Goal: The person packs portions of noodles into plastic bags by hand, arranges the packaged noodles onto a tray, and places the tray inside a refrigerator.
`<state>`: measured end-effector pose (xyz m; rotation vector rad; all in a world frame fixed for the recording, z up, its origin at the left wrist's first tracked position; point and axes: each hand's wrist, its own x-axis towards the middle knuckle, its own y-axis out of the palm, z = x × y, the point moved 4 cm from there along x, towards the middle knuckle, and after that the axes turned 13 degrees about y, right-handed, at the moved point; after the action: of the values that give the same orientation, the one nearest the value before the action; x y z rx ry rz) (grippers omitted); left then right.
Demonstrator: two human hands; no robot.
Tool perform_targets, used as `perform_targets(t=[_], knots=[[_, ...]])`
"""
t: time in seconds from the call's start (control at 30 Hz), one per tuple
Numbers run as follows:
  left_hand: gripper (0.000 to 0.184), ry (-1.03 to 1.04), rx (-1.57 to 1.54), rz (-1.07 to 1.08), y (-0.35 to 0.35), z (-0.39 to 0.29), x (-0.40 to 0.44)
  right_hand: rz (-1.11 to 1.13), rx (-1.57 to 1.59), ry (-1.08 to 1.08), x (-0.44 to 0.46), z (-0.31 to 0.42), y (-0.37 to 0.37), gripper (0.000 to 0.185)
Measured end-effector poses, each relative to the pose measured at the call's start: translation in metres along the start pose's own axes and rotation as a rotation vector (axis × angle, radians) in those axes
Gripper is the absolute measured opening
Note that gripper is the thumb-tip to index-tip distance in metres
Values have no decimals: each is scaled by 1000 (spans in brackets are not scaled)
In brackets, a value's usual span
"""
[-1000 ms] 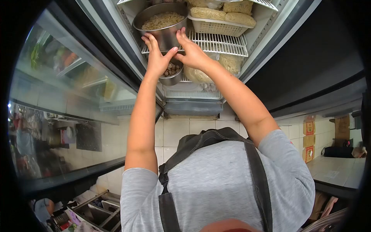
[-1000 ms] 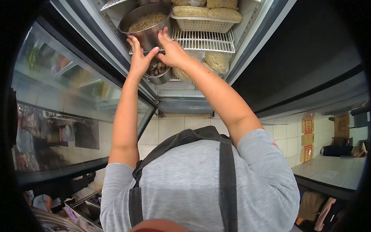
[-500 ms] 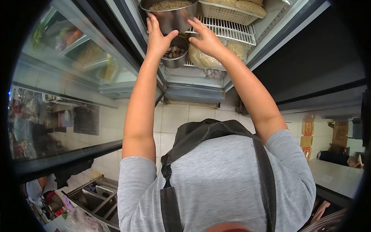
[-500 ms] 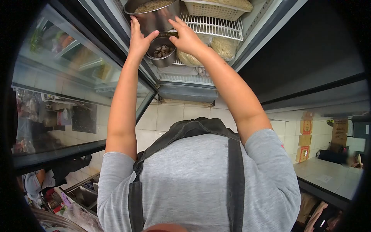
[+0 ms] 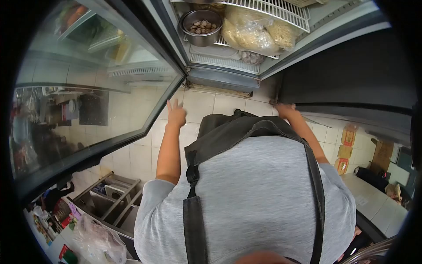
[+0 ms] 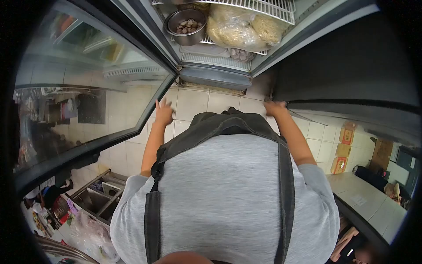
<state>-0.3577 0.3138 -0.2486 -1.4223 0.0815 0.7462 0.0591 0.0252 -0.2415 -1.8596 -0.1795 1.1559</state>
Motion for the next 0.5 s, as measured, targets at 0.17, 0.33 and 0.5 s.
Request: perform_targets(t=[0.17,0.33,0.5], knots=[[55,-468,-1096,-304,214,60,-90,-64,713,-26,19,-104,147,71],[53,-1546,-1654,-707,275,217,-276,174,607,375,16,-143,193,71],[57,-681,-1251,-1443,164,330,-380,100,807,293,-10,-105,112,64]])
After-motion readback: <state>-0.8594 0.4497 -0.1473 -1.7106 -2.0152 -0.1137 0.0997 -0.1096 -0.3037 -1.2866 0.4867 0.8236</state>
